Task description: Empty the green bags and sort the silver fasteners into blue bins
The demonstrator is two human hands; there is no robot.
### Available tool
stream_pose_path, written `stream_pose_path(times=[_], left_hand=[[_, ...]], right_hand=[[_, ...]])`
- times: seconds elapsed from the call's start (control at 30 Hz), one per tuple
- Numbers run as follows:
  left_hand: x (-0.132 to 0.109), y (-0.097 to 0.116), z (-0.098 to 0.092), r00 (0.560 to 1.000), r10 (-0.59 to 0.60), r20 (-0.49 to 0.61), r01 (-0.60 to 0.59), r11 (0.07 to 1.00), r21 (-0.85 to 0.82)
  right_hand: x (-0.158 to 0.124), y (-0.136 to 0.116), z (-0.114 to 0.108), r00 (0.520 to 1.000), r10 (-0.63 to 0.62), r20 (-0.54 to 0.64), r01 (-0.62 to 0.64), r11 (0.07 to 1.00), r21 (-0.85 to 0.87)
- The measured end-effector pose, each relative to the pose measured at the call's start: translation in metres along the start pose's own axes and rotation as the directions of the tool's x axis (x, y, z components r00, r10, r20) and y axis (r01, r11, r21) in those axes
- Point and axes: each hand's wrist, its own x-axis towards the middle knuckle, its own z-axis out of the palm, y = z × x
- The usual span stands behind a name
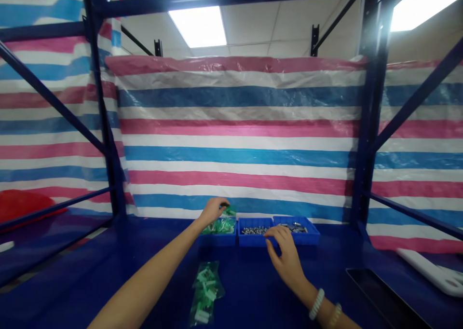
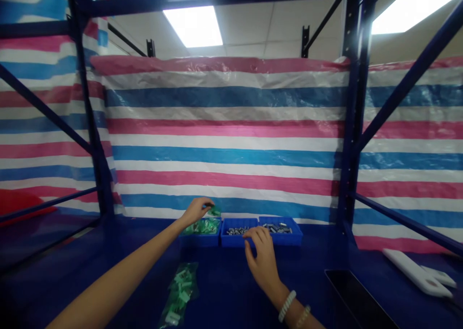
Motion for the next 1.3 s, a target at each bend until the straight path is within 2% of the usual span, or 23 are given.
stream_pose_path(times=[0.2,0.43,0.53,0.67,0.97,1.3], left_hand=[[0.007,-0.016,0.014,0.992,-0.091,0.09,0.082,0.991,0.104],[0.013,-0.017,-0.006,0.984,-0.175,0.041,0.17,0.979,0.114],[0.014,-0.015,-0.008,0.976,-0.186,0.11,0.173,0.978,0.117],[0.012,-0.013,-0.002,0.96,-0.207,0.187,0.182,0.973,0.14],[0.011,-0.009,-0.004,0.965,-0.233,0.121,0.205,0.957,0.204],[0.006,-0.015,0.006,0.951,-0.229,0.206,0.186,0.96,0.208]], right_hand=[[0.001,-0.001,0.0,1.0,-0.008,0.01,0.007,1.0,0.029],[0.004,-0.01,-0.001,0.999,-0.041,0.02,0.04,0.998,0.046],[0.005,-0.013,-0.002,0.999,-0.05,0.013,0.05,0.998,0.046],[0.006,-0.018,-0.003,0.998,-0.06,0.008,0.06,0.997,0.039],[0.007,-0.021,-0.003,0.997,-0.082,-0.015,0.082,0.996,0.024],[0.004,-0.022,-0.003,0.996,-0.079,0.03,0.079,0.996,0.029]])
